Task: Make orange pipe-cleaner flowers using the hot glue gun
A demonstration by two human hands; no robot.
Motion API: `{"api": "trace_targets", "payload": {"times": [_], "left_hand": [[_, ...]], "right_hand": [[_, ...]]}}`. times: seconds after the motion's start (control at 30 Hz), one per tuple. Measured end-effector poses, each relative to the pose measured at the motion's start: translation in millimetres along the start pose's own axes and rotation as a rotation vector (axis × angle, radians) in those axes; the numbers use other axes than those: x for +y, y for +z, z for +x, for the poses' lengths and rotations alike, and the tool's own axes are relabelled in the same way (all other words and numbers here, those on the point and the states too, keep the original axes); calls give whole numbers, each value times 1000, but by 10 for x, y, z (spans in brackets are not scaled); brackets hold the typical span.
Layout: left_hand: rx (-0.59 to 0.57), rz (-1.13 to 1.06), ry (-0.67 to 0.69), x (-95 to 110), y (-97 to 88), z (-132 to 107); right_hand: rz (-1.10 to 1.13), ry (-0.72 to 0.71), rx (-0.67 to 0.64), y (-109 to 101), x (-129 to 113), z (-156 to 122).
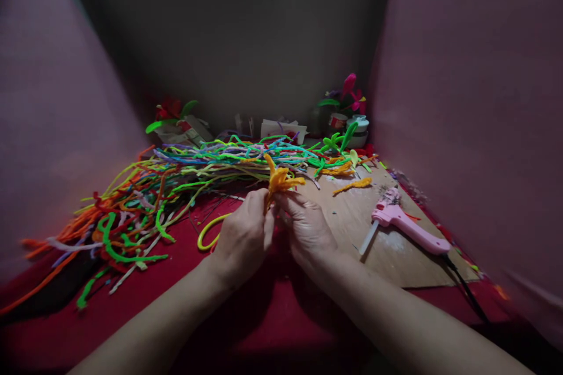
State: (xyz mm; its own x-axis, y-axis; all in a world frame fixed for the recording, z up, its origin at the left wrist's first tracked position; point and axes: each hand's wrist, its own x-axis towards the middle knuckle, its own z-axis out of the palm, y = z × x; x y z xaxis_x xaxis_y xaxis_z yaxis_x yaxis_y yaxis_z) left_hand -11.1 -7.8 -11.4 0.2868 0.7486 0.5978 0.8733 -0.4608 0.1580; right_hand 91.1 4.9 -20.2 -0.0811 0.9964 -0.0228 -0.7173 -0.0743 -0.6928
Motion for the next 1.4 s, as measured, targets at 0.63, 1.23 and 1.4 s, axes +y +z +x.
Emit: {"api": "trace_targets", "payload": {"times": [0.63,1.23,1.4], "left_hand": [[-259,-1442,-640,-32,-289,98],[-5,-743,-283,-64,-109,63],[-281,-1360,-562,-75,-237,119]], "right_hand": [[-185,2,-316,-73,-126,18],[-171,-65,-157,1,-84,28],[-252,-61,-271,-12,-156,61]]}}
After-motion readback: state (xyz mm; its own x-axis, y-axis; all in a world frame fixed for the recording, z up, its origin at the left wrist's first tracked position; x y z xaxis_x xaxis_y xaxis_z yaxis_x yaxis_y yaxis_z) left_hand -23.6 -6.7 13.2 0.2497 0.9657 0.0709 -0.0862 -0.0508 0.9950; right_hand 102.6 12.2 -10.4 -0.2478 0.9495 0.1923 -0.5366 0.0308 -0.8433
